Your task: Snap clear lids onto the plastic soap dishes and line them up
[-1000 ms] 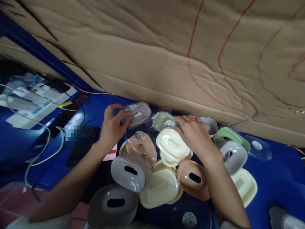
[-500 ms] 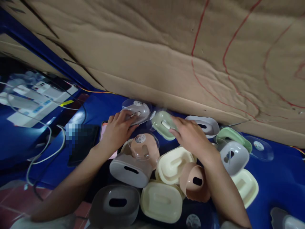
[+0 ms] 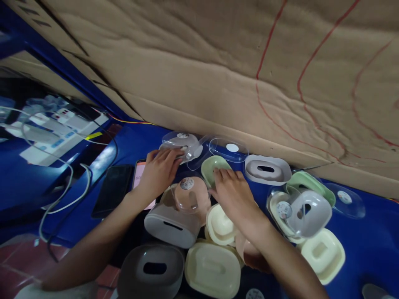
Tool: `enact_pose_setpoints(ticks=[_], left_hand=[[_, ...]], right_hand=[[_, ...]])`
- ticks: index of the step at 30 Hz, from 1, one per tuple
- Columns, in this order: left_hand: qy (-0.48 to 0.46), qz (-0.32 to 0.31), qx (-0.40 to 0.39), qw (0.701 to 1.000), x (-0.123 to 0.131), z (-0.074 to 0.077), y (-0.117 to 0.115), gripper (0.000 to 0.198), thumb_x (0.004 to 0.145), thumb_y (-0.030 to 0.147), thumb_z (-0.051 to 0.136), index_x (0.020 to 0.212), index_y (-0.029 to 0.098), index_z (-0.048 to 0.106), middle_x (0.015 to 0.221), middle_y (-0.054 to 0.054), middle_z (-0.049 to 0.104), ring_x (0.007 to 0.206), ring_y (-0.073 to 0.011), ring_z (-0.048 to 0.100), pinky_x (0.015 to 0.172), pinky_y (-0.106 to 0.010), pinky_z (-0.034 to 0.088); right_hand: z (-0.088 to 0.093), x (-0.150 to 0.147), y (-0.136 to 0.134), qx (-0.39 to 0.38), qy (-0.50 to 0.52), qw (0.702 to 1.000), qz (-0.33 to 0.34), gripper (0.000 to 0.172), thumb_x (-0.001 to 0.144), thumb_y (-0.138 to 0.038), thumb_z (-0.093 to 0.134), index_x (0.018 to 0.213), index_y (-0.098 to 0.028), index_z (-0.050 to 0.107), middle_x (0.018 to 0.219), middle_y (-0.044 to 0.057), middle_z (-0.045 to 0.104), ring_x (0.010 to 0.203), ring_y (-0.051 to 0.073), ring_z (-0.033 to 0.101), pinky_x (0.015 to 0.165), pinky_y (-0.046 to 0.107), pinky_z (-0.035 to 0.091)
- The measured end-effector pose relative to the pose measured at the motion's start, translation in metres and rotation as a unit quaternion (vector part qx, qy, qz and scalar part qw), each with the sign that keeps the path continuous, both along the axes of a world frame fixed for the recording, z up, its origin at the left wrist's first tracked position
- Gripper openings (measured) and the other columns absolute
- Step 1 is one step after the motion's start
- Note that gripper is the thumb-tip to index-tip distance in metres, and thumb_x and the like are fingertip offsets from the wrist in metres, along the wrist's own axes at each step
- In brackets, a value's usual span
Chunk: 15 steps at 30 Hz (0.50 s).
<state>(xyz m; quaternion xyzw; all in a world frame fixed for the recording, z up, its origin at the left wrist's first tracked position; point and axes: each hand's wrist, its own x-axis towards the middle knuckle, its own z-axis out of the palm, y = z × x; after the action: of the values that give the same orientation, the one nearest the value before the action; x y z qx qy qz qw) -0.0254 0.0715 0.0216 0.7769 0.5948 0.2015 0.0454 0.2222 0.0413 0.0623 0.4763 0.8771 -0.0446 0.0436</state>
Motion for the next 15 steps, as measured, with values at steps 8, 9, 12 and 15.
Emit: enact_pose_setpoints(ticks=[8,9,12,15], left_hand=[[-0.126,-0.026,0.016,0.992,-0.002,0.0,0.003,0.025,0.111,0.028,0.04,0.123,0.018,0.06,0.124,-0.013,0.074,0.116,-0.0282,0.067,0.103,-0.046,0.045],[-0.142,-0.026,0.026,0.989,-0.002,0.001,0.002,0.025,0.111,0.028,0.04,0.123,0.018,0.06,0.123,-0.013,0.074,0.115,-0.0274,0.067,0.102,-0.045,0.046],[-0.198,-0.04,0.05,0.978,-0.001,0.005,0.0,0.023,0.11,0.028,0.043,0.126,0.019,0.058,0.122,-0.012,0.074,0.112,-0.0249,0.068,0.1,-0.042,0.05],[-0.224,-0.102,0.047,0.968,0.002,0.009,-0.004,0.024,0.11,0.027,0.045,0.13,0.022,0.058,0.131,-0.011,0.073,0.127,-0.0247,0.065,0.11,-0.045,0.049]], right_hand=[[0.02,0.026,0.01,-0.052,0.017,0.998,0.022,0.047,0.097,-0.008,0.048,0.142,-0.012,0.058,0.106,0.015,0.077,0.099,0.032,0.075,0.091,0.046,0.056],[0.022,0.031,0.013,-0.056,0.035,0.998,0.019,0.05,0.097,-0.008,0.046,0.145,-0.013,0.056,0.107,0.015,0.077,0.1,0.031,0.075,0.092,0.045,0.056],[0.028,0.049,0.026,-0.044,0.086,0.995,-0.005,0.056,0.099,-0.009,0.04,0.154,-0.017,0.047,0.112,0.013,0.077,0.104,0.029,0.075,0.093,0.044,0.056],[0.038,0.067,0.036,0.015,0.115,0.99,-0.084,0.054,0.105,-0.017,0.039,0.158,-0.02,0.043,0.115,0.013,0.077,0.105,0.031,0.075,0.092,0.047,0.059]])
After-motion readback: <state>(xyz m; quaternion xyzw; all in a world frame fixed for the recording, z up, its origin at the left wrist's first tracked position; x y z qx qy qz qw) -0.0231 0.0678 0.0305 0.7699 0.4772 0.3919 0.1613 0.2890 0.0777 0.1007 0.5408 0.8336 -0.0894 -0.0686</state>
